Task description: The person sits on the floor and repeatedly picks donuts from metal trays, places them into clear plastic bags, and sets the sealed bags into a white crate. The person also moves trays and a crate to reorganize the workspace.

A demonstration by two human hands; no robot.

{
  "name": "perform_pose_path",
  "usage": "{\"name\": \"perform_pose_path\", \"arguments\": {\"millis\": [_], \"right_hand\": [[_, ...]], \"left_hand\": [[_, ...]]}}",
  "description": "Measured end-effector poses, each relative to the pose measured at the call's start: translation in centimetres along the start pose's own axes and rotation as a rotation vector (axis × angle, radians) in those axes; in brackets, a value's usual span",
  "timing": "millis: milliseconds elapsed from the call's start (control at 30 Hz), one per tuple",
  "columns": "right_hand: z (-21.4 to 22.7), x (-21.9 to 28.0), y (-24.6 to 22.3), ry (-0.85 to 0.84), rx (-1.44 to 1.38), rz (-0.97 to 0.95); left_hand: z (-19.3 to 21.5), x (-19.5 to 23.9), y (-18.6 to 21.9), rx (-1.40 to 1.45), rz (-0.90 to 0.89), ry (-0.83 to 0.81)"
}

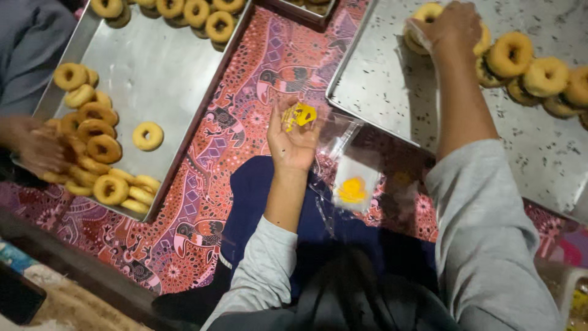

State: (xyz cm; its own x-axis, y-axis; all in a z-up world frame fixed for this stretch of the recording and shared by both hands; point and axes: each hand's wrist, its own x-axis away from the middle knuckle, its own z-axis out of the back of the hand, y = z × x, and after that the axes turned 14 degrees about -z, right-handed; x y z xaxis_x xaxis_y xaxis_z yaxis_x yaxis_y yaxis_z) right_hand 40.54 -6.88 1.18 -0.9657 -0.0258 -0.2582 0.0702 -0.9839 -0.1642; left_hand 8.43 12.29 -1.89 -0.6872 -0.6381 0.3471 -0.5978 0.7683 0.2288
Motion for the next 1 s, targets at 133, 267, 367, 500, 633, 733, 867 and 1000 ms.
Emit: {"name": "perform_pose_path", "arguments": {"millis": [133, 267, 367, 500, 633, 733, 867, 1000], "right_hand": [[5.6, 6.8, -0.6, -0.313, -0.591, -0.136], [13.9, 20.8, -1.2, -0.498, -1.385, -0.009], [16.8, 29.5, -2.0, -0.498, -1.581, -0.163], [15.8, 32.9, -3.5, -0.241, -1.18, -0.001], [15.2, 33.7, -3.6, -0.201, -0.921, 0.055], [15.0, 34.7, -3.0, -0.101, -0.933, 0.081], [14.9, 35.3, -3.0, -0.092, -0.93, 0.031], [15.3, 36.8, -2.9, -0.591, -1.412, -0.063]], "left_hand": [[1.3, -0.6, 0.1, 0.14, 0.119, 0.071], [2.1, -1.2, -1.1, 0.269, 0.141, -0.009], [2.2, 0.2, -2.3, 0.268, 0.124, -0.002], [1.4, 3.6, -4.2, 0.309, 0.081, -0.274], [0.0, 5.7, -3.6, 0.348, 0.105, -0.358], [-0.6, 9.0, -3.5, 0.164, 0.187, -0.348], [-1.1, 15.2, -0.5, -0.804, -0.374, -0.591], [-0.2, 17.1, 5.4, -1.741, -1.195, -1.287]]}}
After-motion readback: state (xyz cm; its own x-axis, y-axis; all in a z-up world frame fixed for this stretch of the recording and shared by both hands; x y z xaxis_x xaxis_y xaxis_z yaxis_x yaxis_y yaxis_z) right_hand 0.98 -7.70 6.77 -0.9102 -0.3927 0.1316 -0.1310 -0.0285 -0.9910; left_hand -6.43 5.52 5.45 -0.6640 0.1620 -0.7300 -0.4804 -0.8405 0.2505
